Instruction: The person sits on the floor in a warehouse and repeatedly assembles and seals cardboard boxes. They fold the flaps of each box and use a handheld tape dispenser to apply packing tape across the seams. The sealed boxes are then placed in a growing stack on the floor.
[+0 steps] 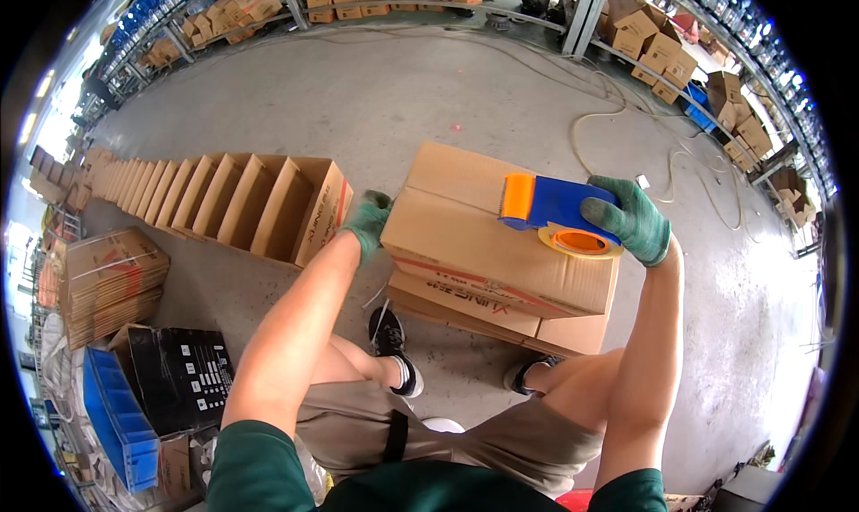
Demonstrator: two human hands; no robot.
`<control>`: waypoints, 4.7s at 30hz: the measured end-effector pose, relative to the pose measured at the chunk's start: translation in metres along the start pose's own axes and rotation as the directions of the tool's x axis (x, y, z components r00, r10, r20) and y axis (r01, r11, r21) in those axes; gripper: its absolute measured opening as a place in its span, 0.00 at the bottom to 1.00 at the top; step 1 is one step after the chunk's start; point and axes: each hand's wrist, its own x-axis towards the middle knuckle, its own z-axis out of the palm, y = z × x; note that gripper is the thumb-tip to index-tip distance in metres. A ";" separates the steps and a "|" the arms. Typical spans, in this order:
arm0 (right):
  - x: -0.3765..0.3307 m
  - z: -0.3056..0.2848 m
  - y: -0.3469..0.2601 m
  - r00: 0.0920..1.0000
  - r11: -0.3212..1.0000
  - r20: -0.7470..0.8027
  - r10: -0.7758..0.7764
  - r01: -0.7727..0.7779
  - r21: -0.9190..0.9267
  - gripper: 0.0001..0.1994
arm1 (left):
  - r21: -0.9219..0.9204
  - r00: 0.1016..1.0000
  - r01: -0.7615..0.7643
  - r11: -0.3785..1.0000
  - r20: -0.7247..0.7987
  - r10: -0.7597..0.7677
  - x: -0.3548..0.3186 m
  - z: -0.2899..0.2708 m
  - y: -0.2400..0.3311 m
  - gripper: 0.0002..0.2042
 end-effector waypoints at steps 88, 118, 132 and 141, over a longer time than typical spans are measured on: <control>-0.075 0.051 0.069 0.962 0.905 -0.252 -0.105 0.197 0.376 0.40 | -0.192 0.978 -0.033 0.981 0.198 0.071 -0.086 -0.037 0.162 0.46; -0.030 0.120 0.052 0.995 0.988 -0.044 -0.085 0.078 -0.133 0.24 | -0.727 0.787 0.212 0.653 -0.270 -0.555 -0.036 -0.200 -0.230 0.20; -0.034 0.126 0.051 0.997 0.957 0.071 -0.029 0.048 -0.288 0.25 | -0.111 0.939 0.334 0.936 0.122 -0.320 -0.012 -0.055 -0.089 0.35; -0.017 0.136 0.071 0.991 0.949 0.105 0.086 -0.049 -0.312 0.25 | 0.303 0.933 0.357 0.884 -0.153 -0.324 0.122 -0.078 -0.238 0.34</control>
